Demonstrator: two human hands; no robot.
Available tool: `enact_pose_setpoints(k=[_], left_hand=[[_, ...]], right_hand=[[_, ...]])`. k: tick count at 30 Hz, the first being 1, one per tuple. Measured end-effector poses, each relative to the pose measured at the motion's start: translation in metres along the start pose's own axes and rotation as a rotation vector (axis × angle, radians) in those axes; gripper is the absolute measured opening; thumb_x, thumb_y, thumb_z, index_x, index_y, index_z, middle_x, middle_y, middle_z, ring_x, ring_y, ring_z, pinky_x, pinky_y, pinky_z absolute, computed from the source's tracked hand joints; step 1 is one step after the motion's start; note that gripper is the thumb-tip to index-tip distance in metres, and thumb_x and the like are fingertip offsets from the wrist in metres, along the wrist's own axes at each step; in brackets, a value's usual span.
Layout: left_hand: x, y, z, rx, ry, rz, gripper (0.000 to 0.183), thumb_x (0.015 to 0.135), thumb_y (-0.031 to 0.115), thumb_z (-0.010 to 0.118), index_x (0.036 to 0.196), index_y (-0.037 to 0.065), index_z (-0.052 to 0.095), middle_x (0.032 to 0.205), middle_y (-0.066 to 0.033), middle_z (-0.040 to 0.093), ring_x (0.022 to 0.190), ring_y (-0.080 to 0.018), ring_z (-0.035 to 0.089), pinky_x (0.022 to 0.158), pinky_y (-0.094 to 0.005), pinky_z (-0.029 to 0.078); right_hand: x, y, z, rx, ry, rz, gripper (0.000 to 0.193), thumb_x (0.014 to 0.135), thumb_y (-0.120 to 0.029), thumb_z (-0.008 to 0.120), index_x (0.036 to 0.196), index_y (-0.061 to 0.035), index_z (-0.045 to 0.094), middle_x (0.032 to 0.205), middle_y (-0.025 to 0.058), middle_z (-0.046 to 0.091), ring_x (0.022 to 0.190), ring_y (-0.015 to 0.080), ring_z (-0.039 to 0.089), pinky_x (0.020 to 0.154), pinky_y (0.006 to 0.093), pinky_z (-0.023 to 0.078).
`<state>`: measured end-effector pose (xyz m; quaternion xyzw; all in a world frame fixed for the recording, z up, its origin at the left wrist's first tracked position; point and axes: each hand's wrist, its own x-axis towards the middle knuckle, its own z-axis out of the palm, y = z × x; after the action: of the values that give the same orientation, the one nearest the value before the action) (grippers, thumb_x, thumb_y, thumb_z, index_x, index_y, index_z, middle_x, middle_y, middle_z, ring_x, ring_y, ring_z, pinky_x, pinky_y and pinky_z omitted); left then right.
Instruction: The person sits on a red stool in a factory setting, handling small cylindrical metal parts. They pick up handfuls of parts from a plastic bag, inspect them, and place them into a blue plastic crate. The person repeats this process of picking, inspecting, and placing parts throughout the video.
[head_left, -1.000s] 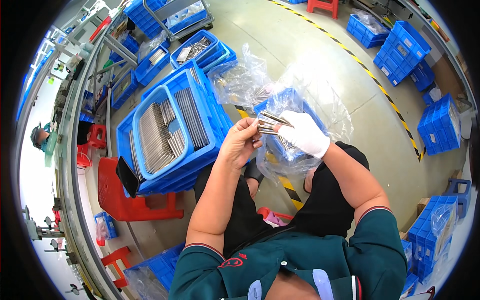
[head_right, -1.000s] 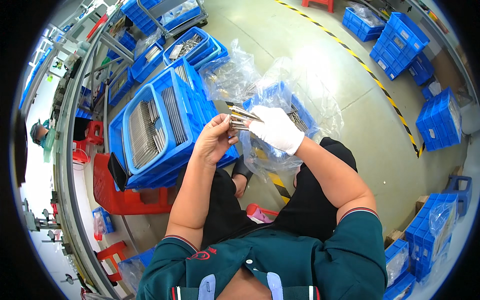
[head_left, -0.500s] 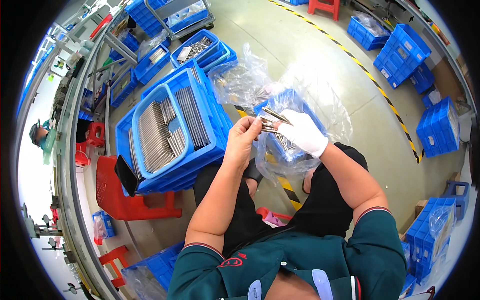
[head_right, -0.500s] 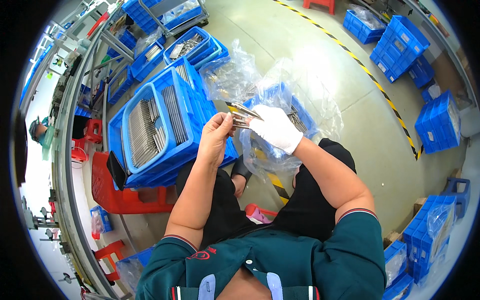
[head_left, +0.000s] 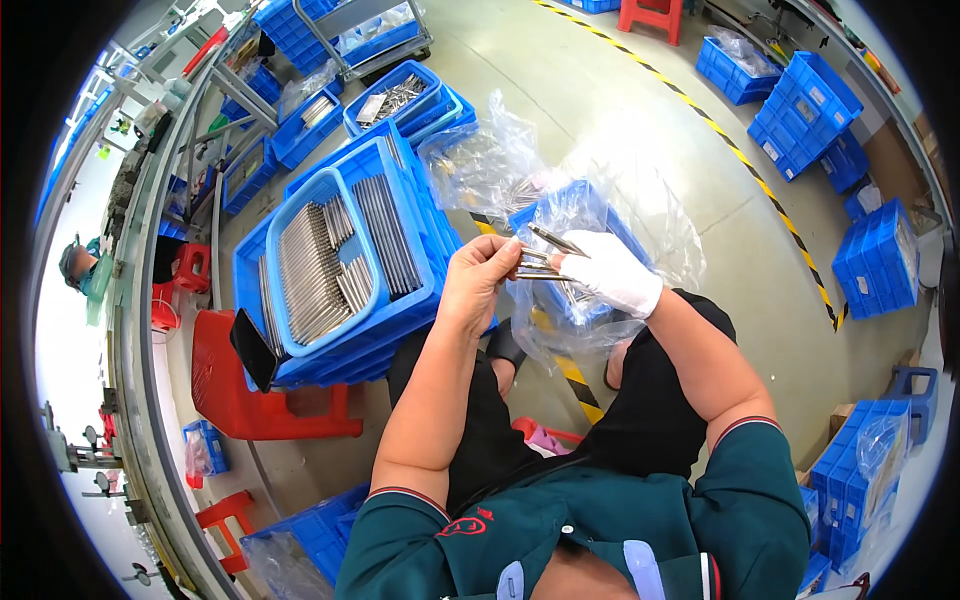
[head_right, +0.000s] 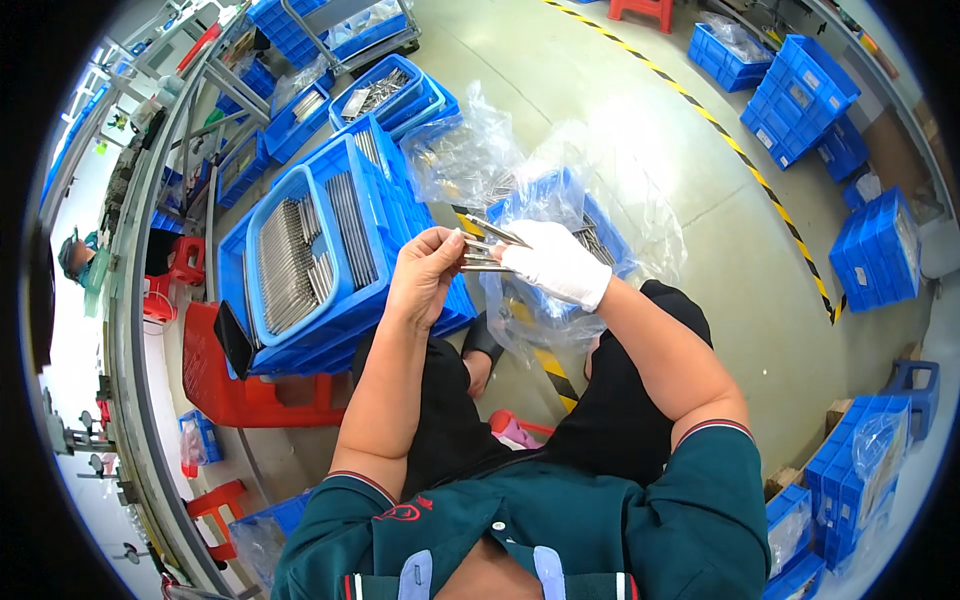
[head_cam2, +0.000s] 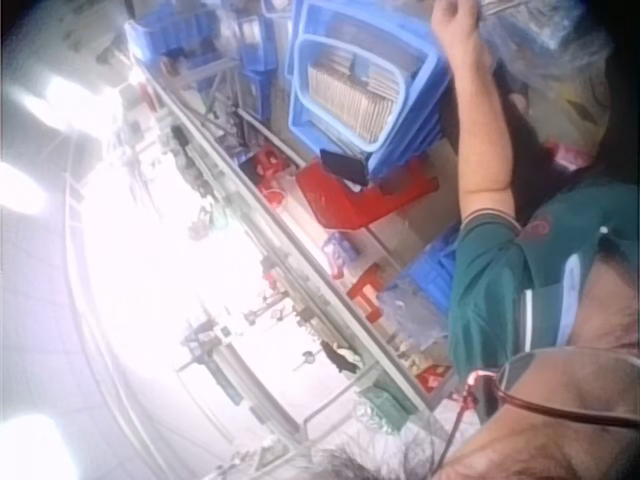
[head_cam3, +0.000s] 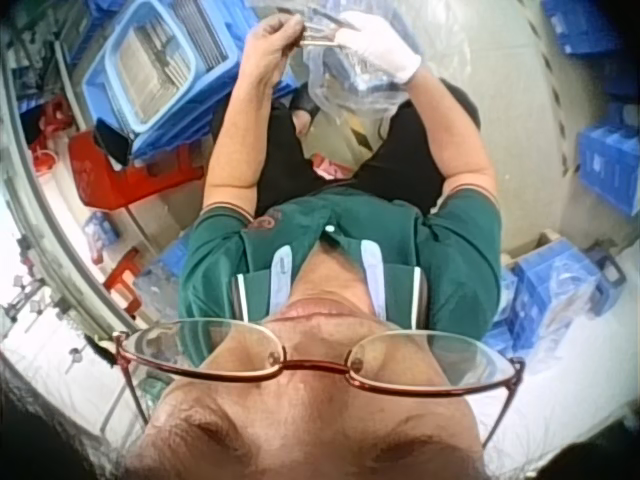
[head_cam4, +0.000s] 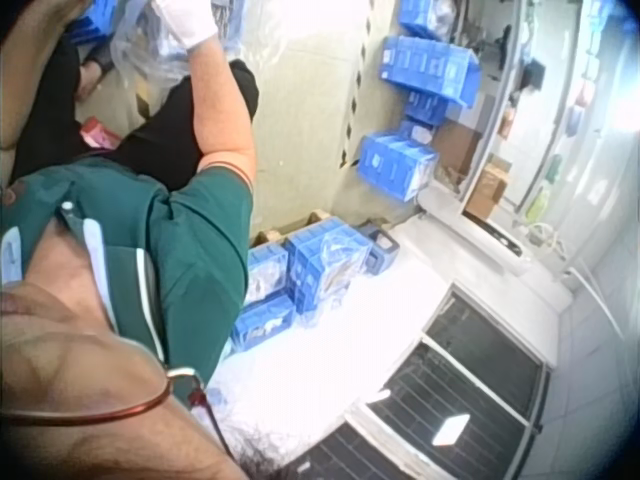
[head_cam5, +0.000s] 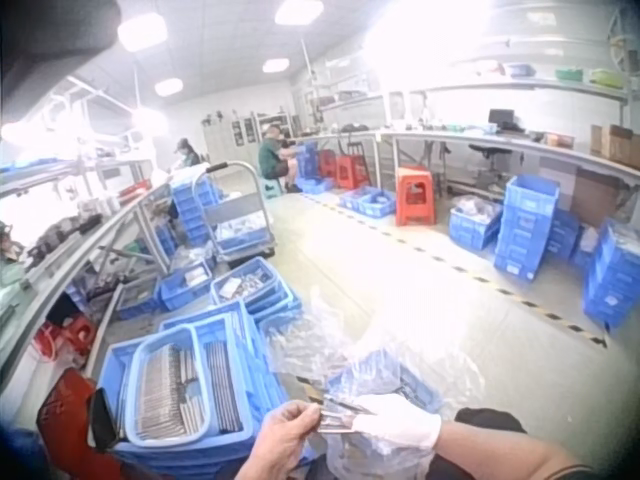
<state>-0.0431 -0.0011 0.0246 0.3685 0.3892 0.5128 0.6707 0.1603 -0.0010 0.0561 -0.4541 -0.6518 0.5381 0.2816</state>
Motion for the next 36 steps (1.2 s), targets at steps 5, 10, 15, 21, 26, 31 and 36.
enact_pose_setpoints(k=[5,10,15,21,26,31,36], left_hand=[[0.000,0.001,-0.005,0.036,-0.051,-0.024,0.016,0.084,0.017,0.069,0.086,0.001,0.064,0.072,-0.0019,0.061,0.065,-0.0090,0.052,0.064,-0.0226,0.040],[-0.003,0.011,-0.001,0.115,-0.051,-0.047,0.015,0.082,0.016,0.071,0.083,0.002,0.065,0.073,-0.0029,0.063,0.066,-0.0093,0.053,0.063,-0.0226,0.040],[-0.003,0.008,-0.008,0.052,-0.062,-0.105,0.015,0.082,0.016,0.071,0.081,0.003,0.065,0.071,-0.0025,0.062,0.064,-0.0098,0.054,0.062,-0.0233,0.041],[-0.003,0.002,-0.009,-0.042,-0.041,-0.134,0.016,0.084,0.018,0.069,0.082,0.003,0.064,0.074,-0.0026,0.063,0.066,-0.0103,0.054,0.065,-0.0244,0.044],[-0.001,0.009,-0.004,-0.177,-0.098,-0.155,0.016,0.088,0.018,0.064,0.088,0.002,0.063,0.082,-0.0051,0.064,0.073,-0.0133,0.058,0.071,-0.0281,0.048],[0.004,-0.006,-0.014,-0.358,-0.243,-0.200,0.018,0.088,0.017,0.063,0.097,0.002,0.061,0.091,-0.0081,0.066,0.082,-0.0187,0.063,0.075,-0.0348,0.051],[-0.002,-0.006,-0.006,-0.435,-0.263,-0.252,0.018,0.088,0.020,0.063,0.102,0.009,0.059,0.091,-0.0060,0.066,0.084,-0.0196,0.063,0.072,-0.0361,0.049]], right_hand=[[-0.001,-0.002,-0.002,-0.100,-0.005,-0.066,0.024,0.088,-0.027,0.059,0.084,-0.0031,0.060,0.068,0.0027,0.052,0.065,0.0105,0.046,0.060,0.0272,0.039],[-0.003,0.001,-0.001,-0.153,0.006,-0.118,0.024,0.087,-0.026,0.059,0.084,-0.0024,0.060,0.066,0.0043,0.053,0.064,0.0127,0.048,0.060,0.0290,0.040],[-0.002,0.001,0.001,-0.216,0.006,-0.152,0.023,0.087,-0.025,0.059,0.085,-0.0023,0.060,0.067,0.0048,0.053,0.063,0.0125,0.048,0.059,0.0291,0.041],[-0.001,0.001,0.004,-0.115,0.009,-0.104,0.026,0.088,-0.028,0.058,0.087,-0.0015,0.059,0.068,0.0089,0.054,0.061,0.0185,0.049,0.059,0.0330,0.041],[-0.002,-0.004,0.001,0.098,-0.030,0.019,0.021,0.088,-0.025,0.059,0.084,-0.0035,0.059,0.067,-0.0006,0.049,0.061,0.0080,0.044,0.055,0.0257,0.037],[-0.003,-0.008,0.001,0.217,-0.061,0.059,0.019,0.088,-0.023,0.060,0.085,-0.0037,0.059,0.068,-0.0026,0.049,0.060,0.0056,0.041,0.052,0.0234,0.034],[-0.004,-0.008,0.003,0.284,-0.033,0.080,0.022,0.088,-0.024,0.060,0.090,-0.0017,0.061,0.068,-0.0017,0.049,0.061,0.0059,0.042,0.053,0.0237,0.035]])
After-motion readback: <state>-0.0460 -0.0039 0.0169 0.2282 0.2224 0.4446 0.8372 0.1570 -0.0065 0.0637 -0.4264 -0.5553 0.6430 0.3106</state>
